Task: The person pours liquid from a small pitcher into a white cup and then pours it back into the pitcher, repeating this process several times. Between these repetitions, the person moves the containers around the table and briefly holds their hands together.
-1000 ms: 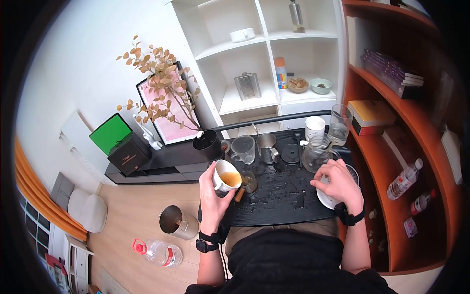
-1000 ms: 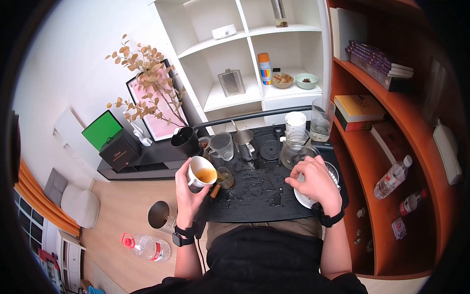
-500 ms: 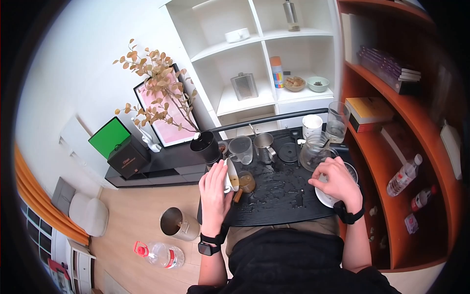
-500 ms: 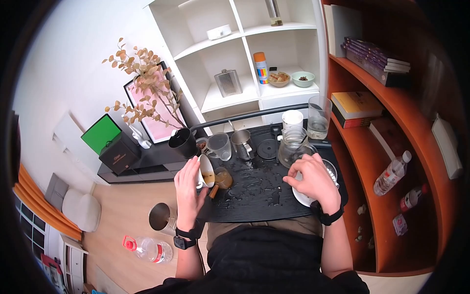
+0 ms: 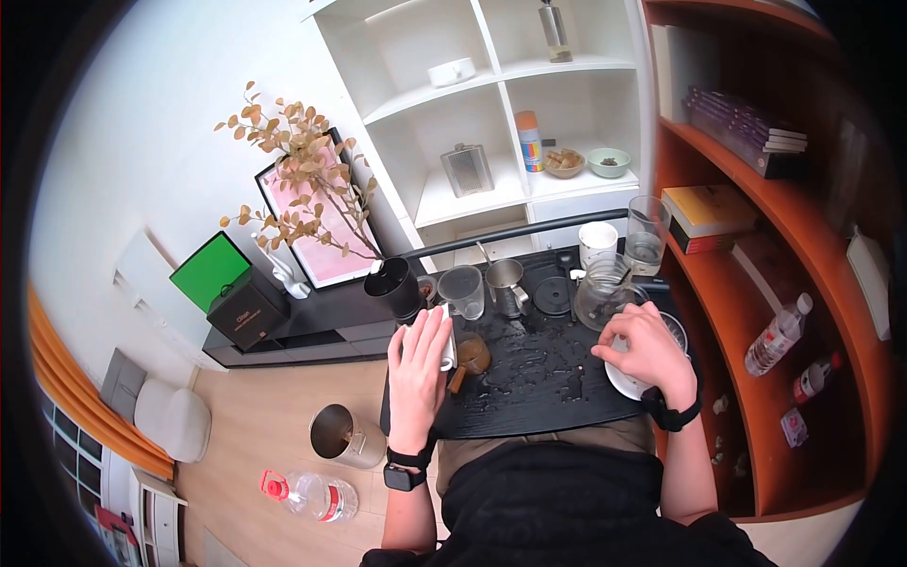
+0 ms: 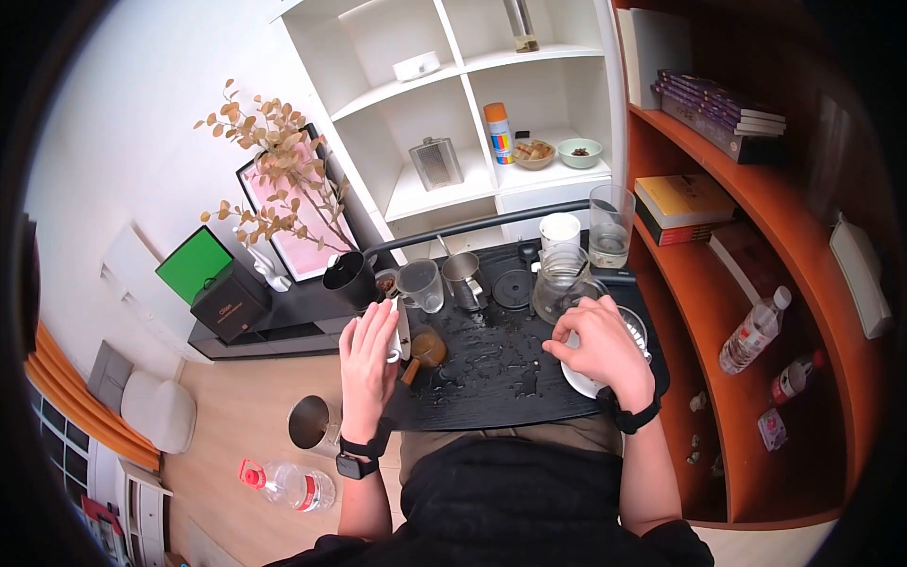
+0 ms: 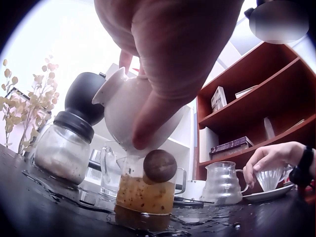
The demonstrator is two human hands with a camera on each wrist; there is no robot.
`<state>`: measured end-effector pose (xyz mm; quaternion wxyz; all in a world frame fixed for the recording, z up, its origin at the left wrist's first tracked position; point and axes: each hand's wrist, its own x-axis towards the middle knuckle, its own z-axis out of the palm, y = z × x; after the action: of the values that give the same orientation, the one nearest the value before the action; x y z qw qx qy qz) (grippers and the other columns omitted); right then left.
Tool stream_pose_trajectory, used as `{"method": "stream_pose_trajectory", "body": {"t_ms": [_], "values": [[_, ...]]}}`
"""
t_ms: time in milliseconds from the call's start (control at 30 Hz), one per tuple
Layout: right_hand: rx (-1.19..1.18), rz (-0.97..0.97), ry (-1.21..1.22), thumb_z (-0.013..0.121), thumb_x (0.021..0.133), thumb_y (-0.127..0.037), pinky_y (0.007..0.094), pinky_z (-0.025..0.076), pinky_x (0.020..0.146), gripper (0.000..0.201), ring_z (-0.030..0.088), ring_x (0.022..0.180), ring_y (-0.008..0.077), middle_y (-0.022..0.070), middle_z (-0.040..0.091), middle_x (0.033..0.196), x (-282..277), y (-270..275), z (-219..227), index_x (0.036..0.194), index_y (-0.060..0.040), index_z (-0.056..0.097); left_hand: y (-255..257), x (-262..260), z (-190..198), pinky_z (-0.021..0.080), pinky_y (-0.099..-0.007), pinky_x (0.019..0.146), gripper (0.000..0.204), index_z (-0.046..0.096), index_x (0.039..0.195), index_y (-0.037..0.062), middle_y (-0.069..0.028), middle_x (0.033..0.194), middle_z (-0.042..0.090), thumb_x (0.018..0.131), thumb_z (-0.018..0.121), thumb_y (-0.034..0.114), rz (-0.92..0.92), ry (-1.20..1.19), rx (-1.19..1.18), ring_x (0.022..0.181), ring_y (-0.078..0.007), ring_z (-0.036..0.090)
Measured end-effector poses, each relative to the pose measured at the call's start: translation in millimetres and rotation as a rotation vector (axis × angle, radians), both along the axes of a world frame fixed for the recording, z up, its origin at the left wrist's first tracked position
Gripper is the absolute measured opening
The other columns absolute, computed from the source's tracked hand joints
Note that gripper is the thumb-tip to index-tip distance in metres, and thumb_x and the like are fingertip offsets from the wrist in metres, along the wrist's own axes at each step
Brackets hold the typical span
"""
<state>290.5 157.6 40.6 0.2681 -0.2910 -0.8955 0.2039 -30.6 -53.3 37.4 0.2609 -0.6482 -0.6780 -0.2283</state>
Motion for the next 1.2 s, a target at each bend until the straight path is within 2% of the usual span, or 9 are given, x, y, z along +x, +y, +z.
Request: {"method": "stream_pose_trajectory", "body": {"t_ms": [233,333,467,567,700,867,1033,1167,1200], "values": [[-0.002,0.002,-0.003,0.094,0.089,-0.027,0.0415,0.047,0.103,0.023,0.070,0.099,0.0278,0.0093,0.079,0.086,0,1,-1,0.084,-0.0060,0.084,4,-5,1,0.040,-0.0566,0.133,0.096,0.056,0.169,0.0046,-0.0154,0.175,0.059,0.077,0.078,-0.011,-0.027,0.016,-0.023,0.165,-0.0365,0.053],[0.004,-0.004,0.012,0.094,0.089,-0.027,0.0414,0.047,0.102,0.023,0.070,0.099,0.0278,0.0096,0.078,0.086,0,0,-2,0.084,-0.0059,0.084,7,-9,-3,0.044,-0.0537,0.130,0.101,0.055,0.169,0.0043,-0.0165,0.173,0.061,0.074,0.086,-0.009,-0.070,-0.069,0.085,0.160,-0.0385,0.058],[0.009,0.001,0.005,0.094,0.088,-0.027,0.0413,0.047,0.103,0.024,0.070,0.099,0.0280,0.0098,0.078,0.086,0,1,-3,0.084,-0.0057,0.084,9,-12,-14,0.055,-0.0478,0.120,0.106,0.056,0.167,0.0039,-0.0171,0.163,0.066,0.072,0.102,0.001,-0.006,-0.213,0.240,0.145,-0.0393,0.066],[0.002,-0.003,0.002,0.094,0.088,-0.027,0.0413,0.047,0.103,0.024,0.070,0.099,0.0282,0.0100,0.078,0.086,0,0,-1,0.084,-0.0056,0.084,10,-7,-14,0.058,-0.0453,0.114,0.099,0.056,0.162,0.0022,-0.0170,0.154,0.065,0.076,0.106,0.008,0.012,-0.420,0.340,0.139,-0.0339,0.069],[-0.002,-0.007,-0.005,0.094,0.089,-0.027,0.0412,0.047,0.103,0.024,0.070,0.099,0.0281,0.0100,0.079,0.087,0,0,0,0.085,-0.0056,0.085,6,-1,-12,0.058,-0.0466,0.116,0.099,0.056,0.160,0.0014,-0.0200,0.152,0.066,0.076,0.108,0.013,0.026,-0.595,0.366,0.142,-0.0377,0.068],[-0.006,-0.005,-0.030,0.094,0.089,-0.027,0.0412,0.047,0.103,0.023,0.069,0.100,0.0277,0.0094,0.080,0.088,-1,-1,2,0.085,-0.0058,0.086,10,27,-10,0.059,-0.0440,0.114,0.096,0.055,0.154,0.0015,-0.0183,0.146,0.070,0.077,0.111,0.018,-0.133,-0.950,0.354,0.133,-0.0304,0.073],[-0.012,-0.005,-0.032,0.093,0.090,-0.027,0.0406,0.046,0.103,0.022,0.069,0.101,0.0266,0.0077,0.081,0.090,-1,0,1,0.086,-0.0068,0.086,30,68,-20,0.064,-0.0421,0.102,0.094,0.059,0.146,0.0004,-0.0178,0.135,0.073,0.074,0.114,0.026,-0.100,-0.684,0.290,0.121,-0.0297,0.077],[0.002,0.000,-0.032,0.094,0.090,-0.027,0.0406,0.046,0.103,0.022,0.069,0.101,0.0263,0.0071,0.081,0.090,0,1,-1,0.085,-0.0072,0.086,49,85,-33,0.064,-0.0495,0.100,0.093,0.062,0.138,-0.0011,-0.0206,0.135,0.071,0.070,0.115,0.035,-0.075,-0.519,0.222,0.119,-0.0421,0.075],[0.006,0.005,-0.023,0.094,0.090,-0.027,0.0407,0.046,0.103,0.022,0.069,0.101,0.0263,0.0070,0.081,0.090,0,2,-2,0.085,-0.0072,0.086,51,87,-34,0.064,-0.0495,0.100,0.093,0.062,0.138,-0.0011,-0.0206,0.135,0.071,0.070,0.115,0.035,-0.076,-0.518,0.224,0.119,-0.0421,0.075]]}}
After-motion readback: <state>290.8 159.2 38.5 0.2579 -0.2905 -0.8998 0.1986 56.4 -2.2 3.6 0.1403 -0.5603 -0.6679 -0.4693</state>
